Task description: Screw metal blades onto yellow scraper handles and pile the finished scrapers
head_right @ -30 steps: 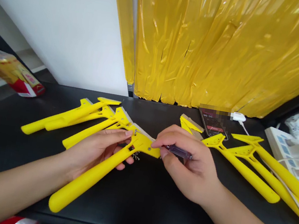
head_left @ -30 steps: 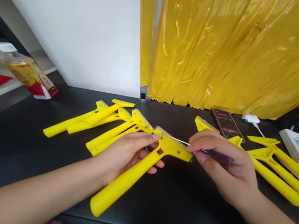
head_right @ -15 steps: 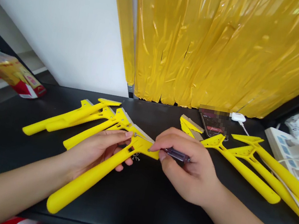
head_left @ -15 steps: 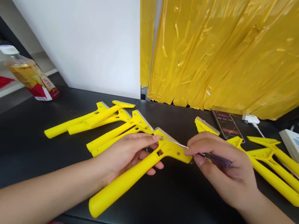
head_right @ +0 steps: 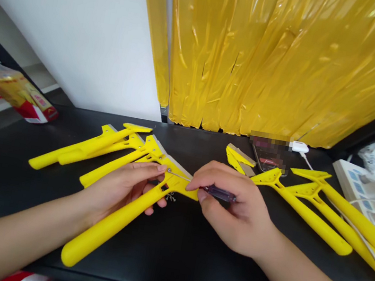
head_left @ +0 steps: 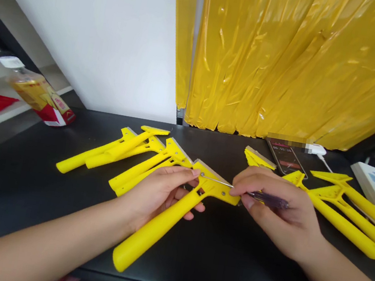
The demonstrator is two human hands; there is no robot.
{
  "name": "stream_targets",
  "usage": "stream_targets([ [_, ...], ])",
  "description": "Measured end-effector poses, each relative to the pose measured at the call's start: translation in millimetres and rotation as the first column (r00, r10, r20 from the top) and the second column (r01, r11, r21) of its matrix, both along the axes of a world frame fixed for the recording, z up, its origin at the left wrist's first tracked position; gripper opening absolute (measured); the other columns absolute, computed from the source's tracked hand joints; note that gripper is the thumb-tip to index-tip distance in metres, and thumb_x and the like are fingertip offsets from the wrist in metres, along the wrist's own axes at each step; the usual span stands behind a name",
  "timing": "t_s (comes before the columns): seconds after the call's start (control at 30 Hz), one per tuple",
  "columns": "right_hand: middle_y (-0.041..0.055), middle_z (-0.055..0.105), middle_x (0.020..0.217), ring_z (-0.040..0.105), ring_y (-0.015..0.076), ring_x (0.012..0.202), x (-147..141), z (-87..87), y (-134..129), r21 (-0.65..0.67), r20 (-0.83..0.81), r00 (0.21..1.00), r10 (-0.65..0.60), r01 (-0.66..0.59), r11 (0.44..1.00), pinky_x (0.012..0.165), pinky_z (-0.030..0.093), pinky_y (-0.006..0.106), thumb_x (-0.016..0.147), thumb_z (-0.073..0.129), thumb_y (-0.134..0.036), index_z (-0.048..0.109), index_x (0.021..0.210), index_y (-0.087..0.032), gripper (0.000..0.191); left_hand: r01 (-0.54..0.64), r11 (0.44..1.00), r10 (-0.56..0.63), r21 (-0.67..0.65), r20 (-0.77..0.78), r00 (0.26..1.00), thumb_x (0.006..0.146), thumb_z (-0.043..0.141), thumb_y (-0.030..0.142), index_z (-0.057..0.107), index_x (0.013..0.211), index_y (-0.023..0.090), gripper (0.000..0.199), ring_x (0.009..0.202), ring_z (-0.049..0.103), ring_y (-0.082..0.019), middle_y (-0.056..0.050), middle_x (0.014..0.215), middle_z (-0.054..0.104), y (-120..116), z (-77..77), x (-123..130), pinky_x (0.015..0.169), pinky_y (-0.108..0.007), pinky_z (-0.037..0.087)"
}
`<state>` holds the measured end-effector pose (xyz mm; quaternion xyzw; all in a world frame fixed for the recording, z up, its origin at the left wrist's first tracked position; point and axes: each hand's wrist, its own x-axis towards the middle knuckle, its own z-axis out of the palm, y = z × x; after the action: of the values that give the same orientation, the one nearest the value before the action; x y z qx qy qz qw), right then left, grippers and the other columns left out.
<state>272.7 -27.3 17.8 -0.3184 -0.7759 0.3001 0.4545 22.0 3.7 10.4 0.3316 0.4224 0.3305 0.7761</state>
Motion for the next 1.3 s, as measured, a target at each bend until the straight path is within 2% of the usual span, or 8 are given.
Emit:
stream_targets([
  [0.17,0.0029,0.070,0.101,0.065,0.0172,0.090,1,-8.2,6,-0.172,-0.115,0.993,-0.014,-0.006,0.985,0.075,0.050,0.030,0.102,0.062,-0.013,0.079,0.104,-0.030,0.023,0.023,1.000,-0.023,0.005,0.005,1.000,0.098,0.072,0.028,0.074,0.099,0.012,0.016,0.065,0.079,-0.022,-0.007,0.091,0.073,-1,0.6,0,0.047,-0.026,0.064],
  [0.3,0.0021,0.070,0.092,0.063,0.0168,0.083,1,-15.7,14,-0.323,-0.332,0.943,-0.008,-0.106,0.940,0.070,0.049,0.029,0.098,0.066,-0.016,0.082,0.099,-0.028,0.020,0.024,1.000,-0.024,0.015,0.026,0.999,0.096,0.076,0.030,0.072,0.092,0.014,0.016,0.065,0.080,-0.023,-0.003,0.084,0.071,-1,-1.1,-1,0.047,-0.026,0.063],
  [0.4,0.0028,0.070,0.087,0.062,0.0171,0.077,-2,-16.7,17,-0.363,-0.420,0.907,-0.024,-0.144,0.920,0.067,0.048,0.030,0.094,0.067,-0.015,0.084,0.095,-0.025,0.019,0.031,0.999,-0.032,0.036,0.034,0.999,0.096,0.076,0.031,0.072,0.092,0.015,0.017,0.066,0.080,-0.022,-0.003,0.085,0.072,-1,-2.3,-1,0.048,-0.025,0.064],
  [0.6,0.0033,0.071,0.087,0.061,0.0180,0.079,-1,-17.3,17,-0.269,-0.393,0.918,-0.048,-0.065,0.961,0.067,0.046,0.031,0.093,0.069,-0.014,0.084,0.097,-0.026,0.020,0.056,0.998,-0.056,0.040,0.006,0.998,0.096,0.075,0.032,0.071,0.097,0.016,0.016,0.068,0.080,-0.021,-0.006,0.092,0.077,-1,-1.3,-1,0.050,-0.024,0.064],
  [0.93,0.0027,0.070,0.090,0.063,0.0166,0.081,0,-17.2,13,-0.215,-0.342,0.939,-0.039,-0.038,0.976,0.069,0.050,0.029,0.097,0.065,-0.010,0.083,0.101,-0.026,0.024,0.040,0.998,-0.041,0.048,0.017,0.999,0.099,0.071,0.026,0.072,0.095,0.016,0.011,0.067,0.079,-0.020,-0.003,0.087,0.074,1,-0.7,0,0.047,-0.024,0.063],
  [1.13,0.0020,0.070,0.091,0.063,0.0140,0.080,0,-3.4,4,-0.160,-0.152,0.986,-0.073,0.048,0.986,0.068,0.050,0.026,0.103,0.063,-0.014,0.079,0.100,-0.025,0.019,0.036,0.990,-0.022,0.139,-0.100,0.995,0.096,0.076,0.032,0.072,0.092,0.017,0.016,0.068,0.080,-0.023,-0.001,0.082,0.069,-2,-0.4,1,0.050,-0.026,0.064],
  [1.23,0.0032,0.071,0.090,0.063,0.0151,0.079,-1,3.3,0,-0.070,-0.041,0.996,-0.081,0.078,0.994,0.067,0.050,0.027,0.108,0.057,-0.022,0.077,0.098,-0.024,0.023,0.091,0.975,-0.048,0.201,-0.207,0.977,0.096,0.075,0.036,0.072,0.089,0.017,0.020,0.071,0.080,-0.023,-0.003,0.082,0.070,-4,2.0,3,0.052,-0.025,0.063],
  [1.3,0.0031,0.071,0.090,0.064,0.0151,0.077,-3,5.0,-3,-0.016,0.025,0.988,-0.151,0.151,0.988,0.064,0.050,0.027,0.108,0.058,-0.026,0.076,0.099,-0.025,0.020,0.136,0.961,-0.068,0.240,-0.272,0.960,0.097,0.073,0.037,0.071,0.086,0.017,0.023,0.073,0.080,-0.023,-0.004,0.081,0.072,-6,3.9,4,0.054,-0.025,0.063],
])
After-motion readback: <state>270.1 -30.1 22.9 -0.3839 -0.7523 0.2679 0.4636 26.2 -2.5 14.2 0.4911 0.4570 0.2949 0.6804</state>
